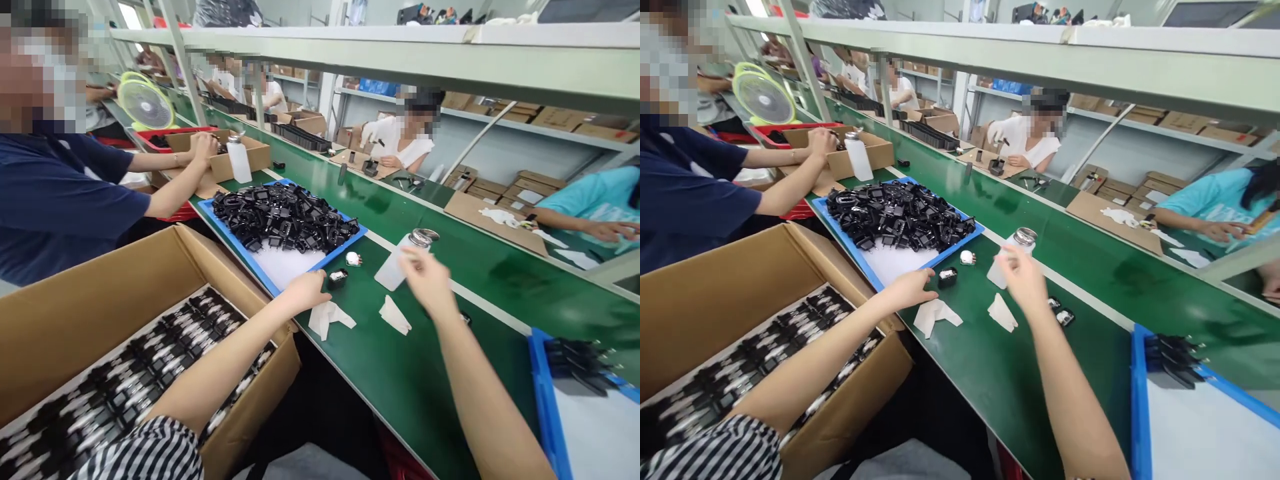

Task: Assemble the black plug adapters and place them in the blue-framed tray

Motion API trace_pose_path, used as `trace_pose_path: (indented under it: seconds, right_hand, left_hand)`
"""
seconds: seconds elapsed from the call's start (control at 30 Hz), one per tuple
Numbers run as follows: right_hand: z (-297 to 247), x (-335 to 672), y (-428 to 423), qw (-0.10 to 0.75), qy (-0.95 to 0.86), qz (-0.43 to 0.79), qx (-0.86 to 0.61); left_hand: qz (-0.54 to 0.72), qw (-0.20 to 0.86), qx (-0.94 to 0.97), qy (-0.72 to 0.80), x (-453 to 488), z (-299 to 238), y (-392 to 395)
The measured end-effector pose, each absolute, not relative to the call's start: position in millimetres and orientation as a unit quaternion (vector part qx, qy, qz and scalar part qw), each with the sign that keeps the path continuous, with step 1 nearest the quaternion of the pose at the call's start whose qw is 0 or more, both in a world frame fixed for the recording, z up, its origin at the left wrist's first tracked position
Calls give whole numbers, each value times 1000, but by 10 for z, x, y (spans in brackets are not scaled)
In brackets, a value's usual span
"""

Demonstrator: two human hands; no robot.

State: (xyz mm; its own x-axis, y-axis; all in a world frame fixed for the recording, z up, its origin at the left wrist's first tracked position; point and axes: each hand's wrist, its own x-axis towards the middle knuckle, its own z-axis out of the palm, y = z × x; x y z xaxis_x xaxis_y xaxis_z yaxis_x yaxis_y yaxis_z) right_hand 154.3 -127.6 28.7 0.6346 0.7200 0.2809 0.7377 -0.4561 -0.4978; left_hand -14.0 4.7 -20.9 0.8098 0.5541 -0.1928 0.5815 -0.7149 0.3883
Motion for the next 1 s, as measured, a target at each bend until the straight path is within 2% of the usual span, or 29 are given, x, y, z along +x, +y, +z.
trace_pose_path:
  seconds: [0.07, 0.13, 0.27, 0.4, 0.57, 0.67, 0.83, 1.0]
  right_hand:
    - [466, 1800, -1598, 303, -355, -59, -883]
    - [483, 1995, -1899, 236, -309, -25, -921]
    - [106, 2101, -2201, 122, -324, 103, -933]
    - [-255, 1998, -2190, 66, -336, 55, -938]
    - [-151, 1776, -2057, 134, -343, -20, -929]
    - [-12, 1546, -1815, 156, -427, 8, -891]
    - [-118, 1213, -1298, 121, -552, 90, -820]
    - [-332, 1167, -1143, 170, -510, 120, -834]
  left_hand:
    - [-17, 218, 928, 303, -68, -211, 39]
    - [-12, 205, 931, 301, 8, -232, 32]
    - [7, 187, 932, 311, 104, -327, 19]
    - [48, 214, 923, 316, 111, -423, -2]
    - [55, 277, 908, 309, 96, -469, -21]
    - [56, 308, 897, 311, 80, -491, -10]
    - [63, 378, 882, 275, 31, -517, 28]
    - [67, 381, 887, 254, 22, -505, 30]
